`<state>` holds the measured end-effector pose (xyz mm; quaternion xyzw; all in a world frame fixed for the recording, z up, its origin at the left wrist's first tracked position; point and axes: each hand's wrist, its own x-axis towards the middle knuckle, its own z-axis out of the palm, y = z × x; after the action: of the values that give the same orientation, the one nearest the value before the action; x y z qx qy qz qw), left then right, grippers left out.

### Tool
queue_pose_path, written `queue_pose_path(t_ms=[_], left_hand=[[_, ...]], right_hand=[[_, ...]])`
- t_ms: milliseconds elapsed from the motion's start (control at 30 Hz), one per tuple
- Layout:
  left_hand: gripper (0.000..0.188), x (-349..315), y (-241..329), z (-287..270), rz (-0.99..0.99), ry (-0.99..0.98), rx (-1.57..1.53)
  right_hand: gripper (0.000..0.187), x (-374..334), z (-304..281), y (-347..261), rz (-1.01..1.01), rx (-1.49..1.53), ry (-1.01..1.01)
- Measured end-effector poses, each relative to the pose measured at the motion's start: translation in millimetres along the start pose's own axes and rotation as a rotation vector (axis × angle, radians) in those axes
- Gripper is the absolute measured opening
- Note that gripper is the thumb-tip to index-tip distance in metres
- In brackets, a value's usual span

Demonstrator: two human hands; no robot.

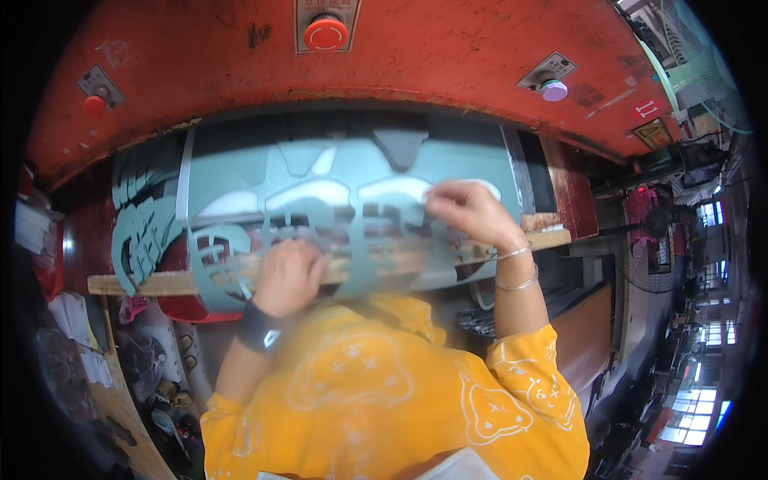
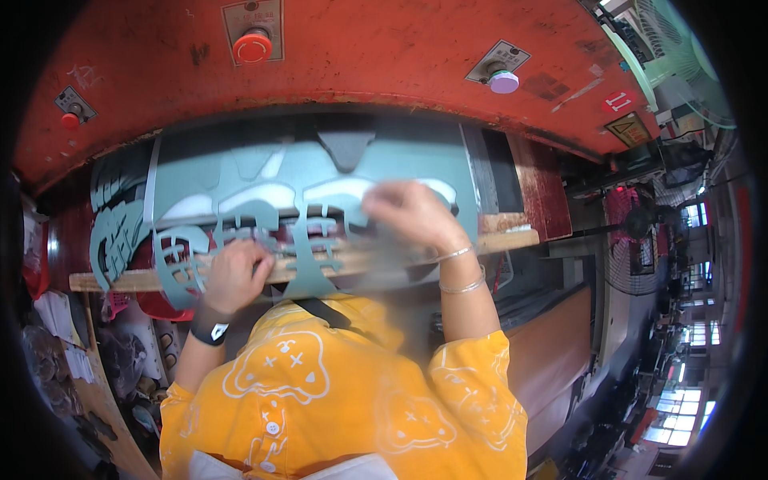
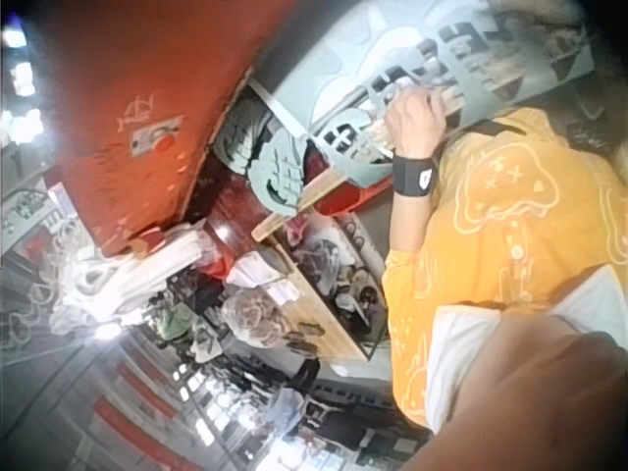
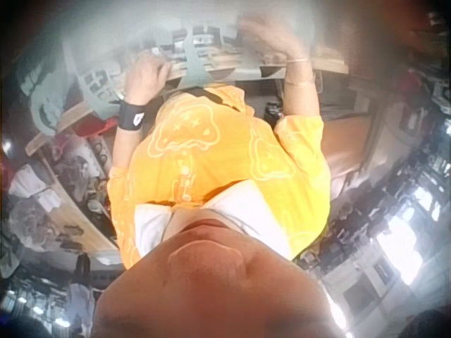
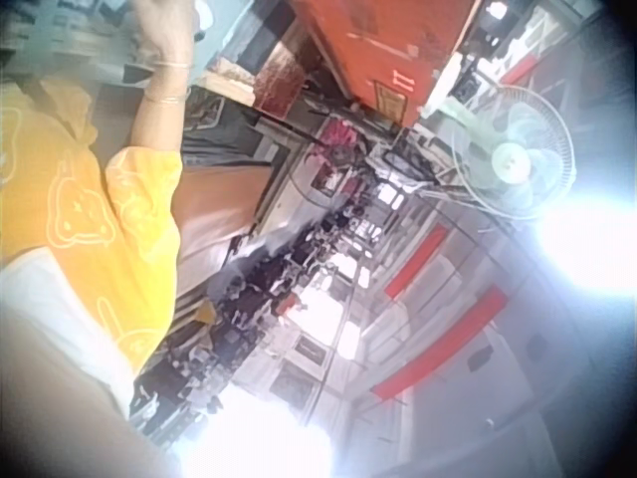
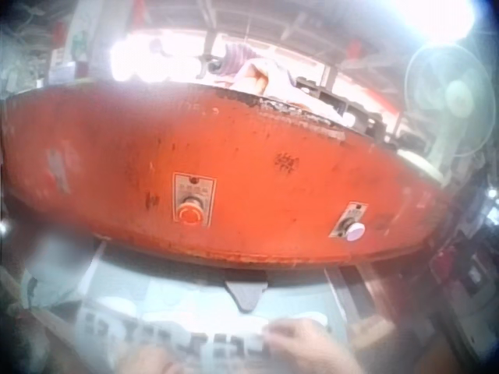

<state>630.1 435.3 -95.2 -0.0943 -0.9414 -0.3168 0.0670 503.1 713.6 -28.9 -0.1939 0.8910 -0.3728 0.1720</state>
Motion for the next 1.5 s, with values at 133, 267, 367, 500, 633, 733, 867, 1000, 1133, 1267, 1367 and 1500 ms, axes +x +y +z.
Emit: queue_pose_path(t_ms=[133,267,367,500,633,733,867,1000,1133,1267,1367,1500], left_hand=[[0.017,26.7,14.3,-23.0,-0.119,-0.422,-0.139],[0.073,59.7,32.5,9.7,0.174,0.230,-0.339],[0.090,70.1,35.4,46.7,0.076,-0.032,0.176],[0.094,78.1,32.0,75.5,0.080,-0.047,0.229],[0.090,85.2,31.2,85.0,0.088,-0.021,0.229],[0.090,87.7,29.4,89.6,0.074,-0.056,0.242],[0.093,86.5,29.4,89.6,0.143,0.012,0.194],[0.085,97.5,54.4,86.6,0.194,0.090,-0.031],[0.062,123.8,91.8,101.9,0.144,-0.013,-0.323],[0.046,126.2,79.9,108.6,-0.025,0.085,-0.465],[0.036,109.6,61.7,109.7,-0.123,0.027,-0.423],[0.026,98.1,62.1,112.1,-0.080,-0.122,-0.182]], right_hand=[[0.061,54.2,33.6,2.5,-0.194,-0.327,0.493],[0.068,39.9,76.5,-1.4,-0.114,-0.428,0.485],[0.070,19.8,73.7,13.2,-0.099,-0.375,0.433],[0.076,10.5,51.2,50.2,-0.164,0.008,0.429],[0.076,6.3,20.2,88.2,-0.197,0.952,0.326],[0.075,2.2,-0.7,107.3,-0.172,1.075,0.399],[0.070,-3.9,-15.1,120.2,-0.176,0.701,0.520],[0.065,-5.4,-11.4,119.4,-0.121,0.471,0.556],[0.064,-7.2,-0.3,114.9,-0.142,0.326,0.573],[0.064,-9.9,-3.6,117.9,-0.053,0.682,0.630],[0.064,-12.2,-14.3,123.4,-0.052,0.510,0.658],[0.059,-12.3,-16.3,126.4,-0.021,-0.131,0.606]])
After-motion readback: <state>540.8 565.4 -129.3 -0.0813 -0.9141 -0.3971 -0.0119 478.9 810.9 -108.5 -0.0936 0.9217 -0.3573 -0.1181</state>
